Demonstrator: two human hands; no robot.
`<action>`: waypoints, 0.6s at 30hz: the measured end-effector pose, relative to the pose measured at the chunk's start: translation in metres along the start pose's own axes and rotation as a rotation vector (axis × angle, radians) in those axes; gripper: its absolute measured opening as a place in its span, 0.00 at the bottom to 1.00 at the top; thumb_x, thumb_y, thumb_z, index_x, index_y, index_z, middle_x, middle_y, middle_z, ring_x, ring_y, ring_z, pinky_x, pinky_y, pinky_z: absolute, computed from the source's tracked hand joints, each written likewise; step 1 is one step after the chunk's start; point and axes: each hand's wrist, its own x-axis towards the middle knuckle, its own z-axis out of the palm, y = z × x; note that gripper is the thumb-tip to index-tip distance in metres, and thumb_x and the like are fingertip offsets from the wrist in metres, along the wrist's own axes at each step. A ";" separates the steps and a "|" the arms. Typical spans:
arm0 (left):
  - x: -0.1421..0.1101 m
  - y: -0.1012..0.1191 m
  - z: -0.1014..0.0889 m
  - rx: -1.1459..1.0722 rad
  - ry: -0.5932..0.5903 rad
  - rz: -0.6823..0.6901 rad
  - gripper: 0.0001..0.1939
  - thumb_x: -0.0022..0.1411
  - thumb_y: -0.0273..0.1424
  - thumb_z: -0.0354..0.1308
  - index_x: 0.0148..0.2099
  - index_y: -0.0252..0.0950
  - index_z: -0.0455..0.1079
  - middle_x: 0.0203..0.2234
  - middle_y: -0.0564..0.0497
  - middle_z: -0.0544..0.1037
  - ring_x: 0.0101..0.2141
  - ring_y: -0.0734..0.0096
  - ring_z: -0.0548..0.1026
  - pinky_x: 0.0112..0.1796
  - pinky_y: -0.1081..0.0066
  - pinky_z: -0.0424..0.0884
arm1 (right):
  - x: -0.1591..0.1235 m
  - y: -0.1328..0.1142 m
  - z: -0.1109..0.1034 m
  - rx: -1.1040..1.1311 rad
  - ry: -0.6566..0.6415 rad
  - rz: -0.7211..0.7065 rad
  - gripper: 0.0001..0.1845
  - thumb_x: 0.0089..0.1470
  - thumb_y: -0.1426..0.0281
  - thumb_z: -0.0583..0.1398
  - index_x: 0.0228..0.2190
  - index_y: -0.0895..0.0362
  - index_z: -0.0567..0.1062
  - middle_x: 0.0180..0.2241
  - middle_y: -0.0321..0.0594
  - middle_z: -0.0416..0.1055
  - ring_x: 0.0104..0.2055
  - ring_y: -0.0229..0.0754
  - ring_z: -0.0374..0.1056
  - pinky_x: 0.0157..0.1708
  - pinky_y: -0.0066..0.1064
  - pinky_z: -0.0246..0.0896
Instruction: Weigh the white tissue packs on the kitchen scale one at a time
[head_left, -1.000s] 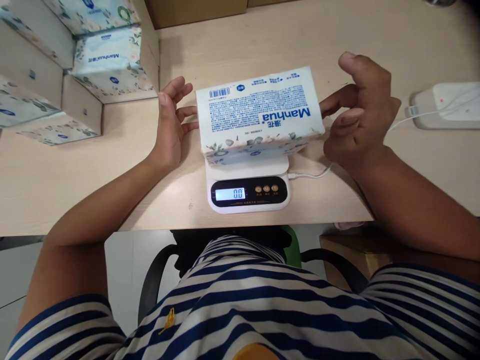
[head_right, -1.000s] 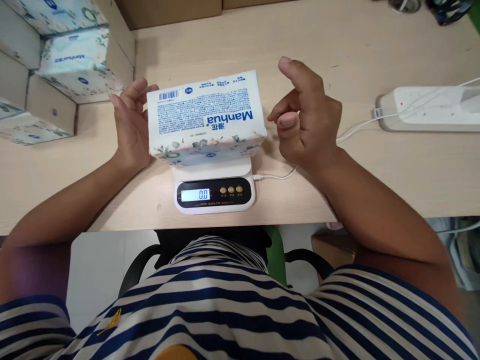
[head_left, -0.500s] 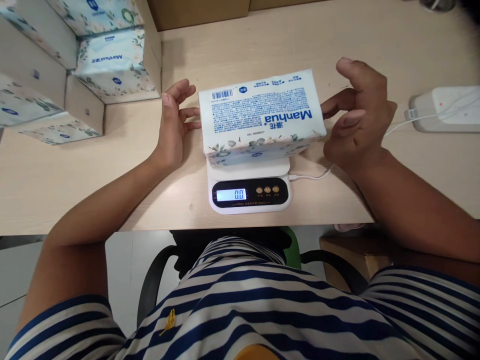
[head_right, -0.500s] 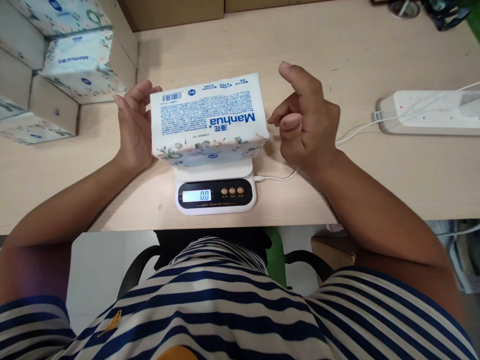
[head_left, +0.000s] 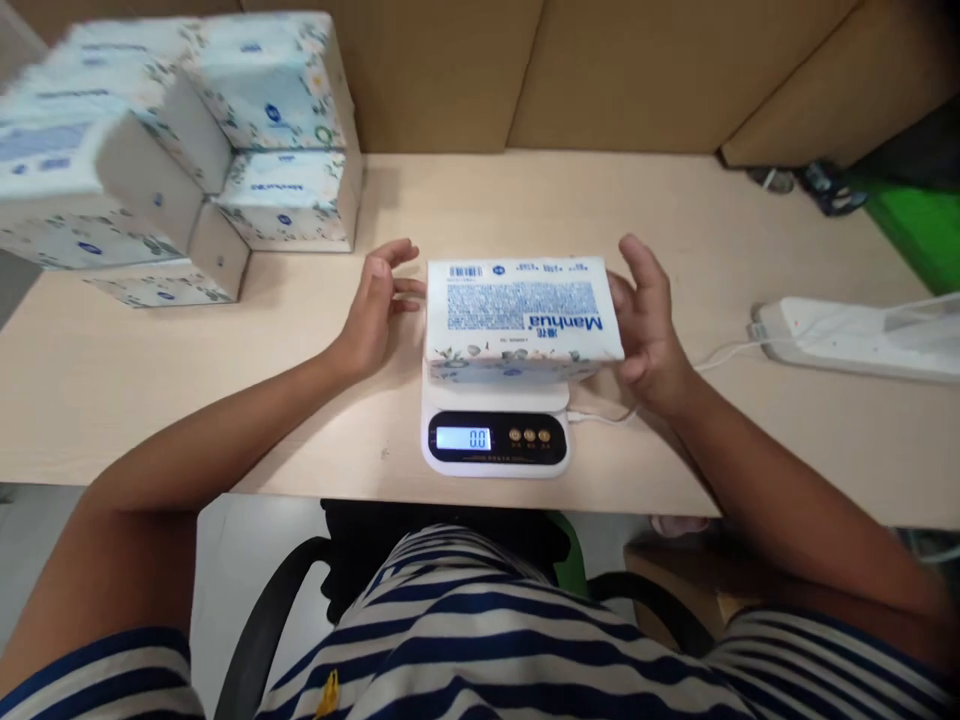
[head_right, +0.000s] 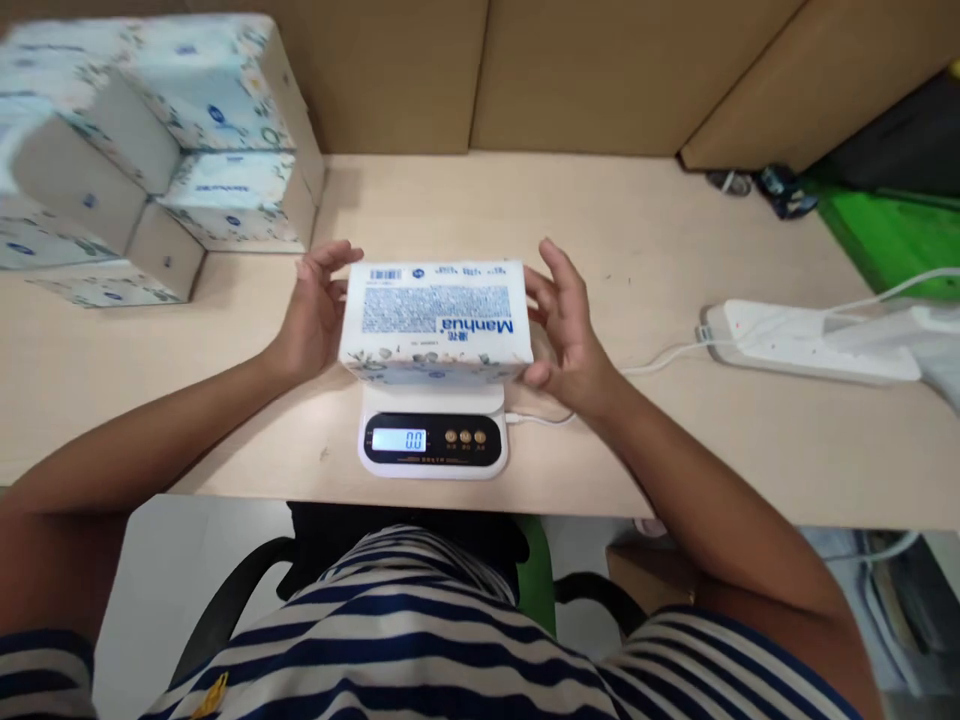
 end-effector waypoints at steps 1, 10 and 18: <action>-0.001 0.001 0.001 -0.004 -0.002 -0.022 0.40 0.69 0.71 0.47 0.64 0.46 0.69 0.67 0.44 0.72 0.51 0.63 0.81 0.49 0.65 0.80 | -0.004 -0.004 0.005 0.026 -0.007 0.042 0.80 0.22 0.36 0.82 0.73 0.36 0.59 0.72 0.44 0.66 0.74 0.65 0.65 0.69 0.61 0.71; -0.014 0.017 0.003 0.053 -0.069 -0.129 0.40 0.74 0.66 0.41 0.70 0.42 0.63 0.67 0.39 0.71 0.58 0.54 0.77 0.59 0.57 0.75 | -0.038 0.012 0.021 -0.094 0.045 -0.197 0.80 0.32 0.65 0.84 0.76 0.27 0.49 0.65 0.42 0.71 0.68 0.60 0.73 0.67 0.65 0.73; -0.011 0.010 0.010 -0.034 -0.051 -0.162 0.40 0.76 0.63 0.39 0.70 0.39 0.66 0.70 0.36 0.69 0.57 0.52 0.75 0.56 0.58 0.75 | -0.030 -0.007 0.013 -0.213 0.167 -0.181 0.63 0.43 0.58 0.79 0.74 0.28 0.59 0.63 0.43 0.71 0.64 0.59 0.75 0.55 0.60 0.83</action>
